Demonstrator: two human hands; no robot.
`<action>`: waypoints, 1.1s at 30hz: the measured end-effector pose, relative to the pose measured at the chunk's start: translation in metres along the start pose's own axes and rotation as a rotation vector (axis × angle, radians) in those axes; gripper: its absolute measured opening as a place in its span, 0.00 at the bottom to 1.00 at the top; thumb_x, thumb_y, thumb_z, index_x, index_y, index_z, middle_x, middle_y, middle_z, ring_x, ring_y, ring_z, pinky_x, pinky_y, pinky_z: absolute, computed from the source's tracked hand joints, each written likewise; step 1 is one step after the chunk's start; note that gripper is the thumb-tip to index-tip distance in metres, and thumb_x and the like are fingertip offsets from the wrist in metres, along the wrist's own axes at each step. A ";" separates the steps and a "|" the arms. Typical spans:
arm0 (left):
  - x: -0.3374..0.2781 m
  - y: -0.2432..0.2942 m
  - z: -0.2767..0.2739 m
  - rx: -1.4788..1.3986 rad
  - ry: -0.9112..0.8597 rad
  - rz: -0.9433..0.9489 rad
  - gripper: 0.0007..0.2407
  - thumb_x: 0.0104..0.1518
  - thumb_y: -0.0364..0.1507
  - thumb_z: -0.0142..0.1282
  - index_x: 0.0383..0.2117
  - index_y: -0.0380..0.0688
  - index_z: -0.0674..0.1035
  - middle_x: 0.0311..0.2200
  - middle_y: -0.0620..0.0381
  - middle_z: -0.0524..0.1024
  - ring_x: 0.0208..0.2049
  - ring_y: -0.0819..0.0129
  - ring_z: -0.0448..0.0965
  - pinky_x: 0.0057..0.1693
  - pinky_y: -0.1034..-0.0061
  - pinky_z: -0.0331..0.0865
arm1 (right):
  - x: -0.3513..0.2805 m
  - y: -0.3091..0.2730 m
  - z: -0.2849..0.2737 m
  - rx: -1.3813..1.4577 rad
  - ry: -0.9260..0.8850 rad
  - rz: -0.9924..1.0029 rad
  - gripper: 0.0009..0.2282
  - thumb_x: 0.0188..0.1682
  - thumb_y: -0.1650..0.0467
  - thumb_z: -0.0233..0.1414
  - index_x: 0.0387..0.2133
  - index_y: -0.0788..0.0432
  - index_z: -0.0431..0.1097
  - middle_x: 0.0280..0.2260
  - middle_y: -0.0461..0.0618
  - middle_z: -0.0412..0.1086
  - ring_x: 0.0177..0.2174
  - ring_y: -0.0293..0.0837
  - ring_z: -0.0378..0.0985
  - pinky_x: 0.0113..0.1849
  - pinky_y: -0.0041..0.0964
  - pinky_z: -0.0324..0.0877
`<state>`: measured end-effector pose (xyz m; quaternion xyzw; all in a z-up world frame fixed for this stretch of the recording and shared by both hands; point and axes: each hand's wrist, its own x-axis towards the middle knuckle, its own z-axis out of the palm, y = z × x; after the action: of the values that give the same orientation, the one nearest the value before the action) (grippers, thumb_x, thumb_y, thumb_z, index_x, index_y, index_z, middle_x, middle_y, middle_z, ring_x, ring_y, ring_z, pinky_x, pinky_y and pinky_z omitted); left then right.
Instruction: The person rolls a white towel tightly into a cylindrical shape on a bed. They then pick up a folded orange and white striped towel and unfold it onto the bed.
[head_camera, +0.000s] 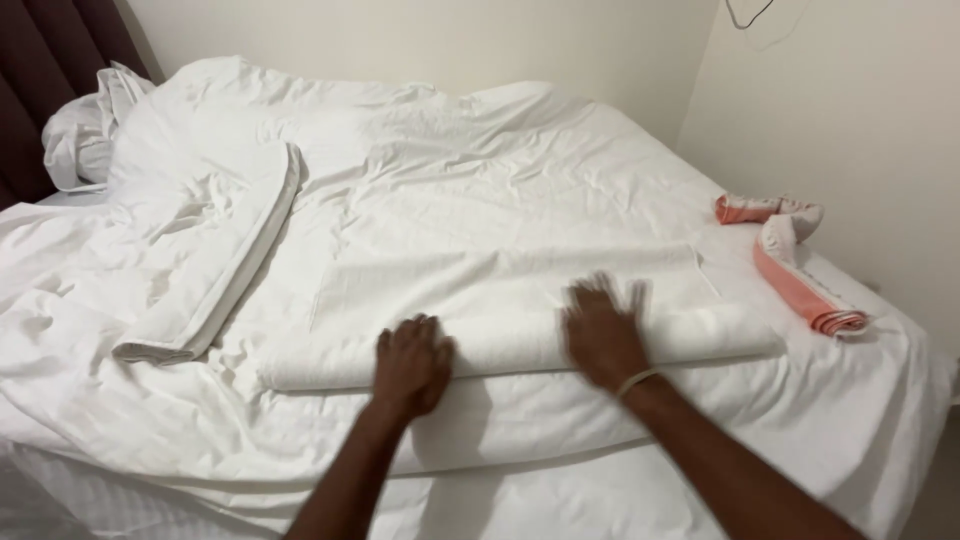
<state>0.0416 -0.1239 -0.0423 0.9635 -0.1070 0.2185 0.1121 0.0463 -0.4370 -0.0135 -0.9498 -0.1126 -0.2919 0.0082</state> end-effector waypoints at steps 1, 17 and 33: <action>-0.003 0.010 -0.002 0.006 -0.007 -0.001 0.25 0.61 0.41 0.41 0.60 0.37 0.69 0.63 0.40 0.65 0.65 0.48 0.61 0.67 0.47 0.50 | 0.002 -0.031 -0.008 0.008 -0.004 0.002 0.22 0.56 0.61 0.39 0.59 0.61 0.64 0.64 0.56 0.60 0.67 0.53 0.51 0.62 0.78 0.31; -0.020 0.042 -0.013 -0.006 -0.113 -0.107 0.28 0.66 0.48 0.28 0.67 0.44 0.61 0.67 0.49 0.60 0.71 0.53 0.51 0.73 0.49 0.32 | -0.027 -0.040 -0.016 0.219 -0.133 -0.074 0.24 0.58 0.58 0.35 0.60 0.60 0.62 0.61 0.55 0.63 0.64 0.52 0.57 0.64 0.58 0.40; -0.025 0.039 -0.009 -0.004 -0.102 -0.124 0.28 0.66 0.47 0.27 0.67 0.44 0.60 0.67 0.50 0.59 0.71 0.55 0.50 0.73 0.51 0.30 | -0.076 0.132 -0.007 0.015 -0.055 0.274 0.22 0.57 0.57 0.35 0.58 0.48 0.64 0.61 0.43 0.65 0.65 0.45 0.55 0.64 0.70 0.35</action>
<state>0.0057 -0.1551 -0.0391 0.9778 -0.0531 0.1617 0.1218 0.0100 -0.5825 -0.0435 -0.9638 0.0159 -0.2609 0.0520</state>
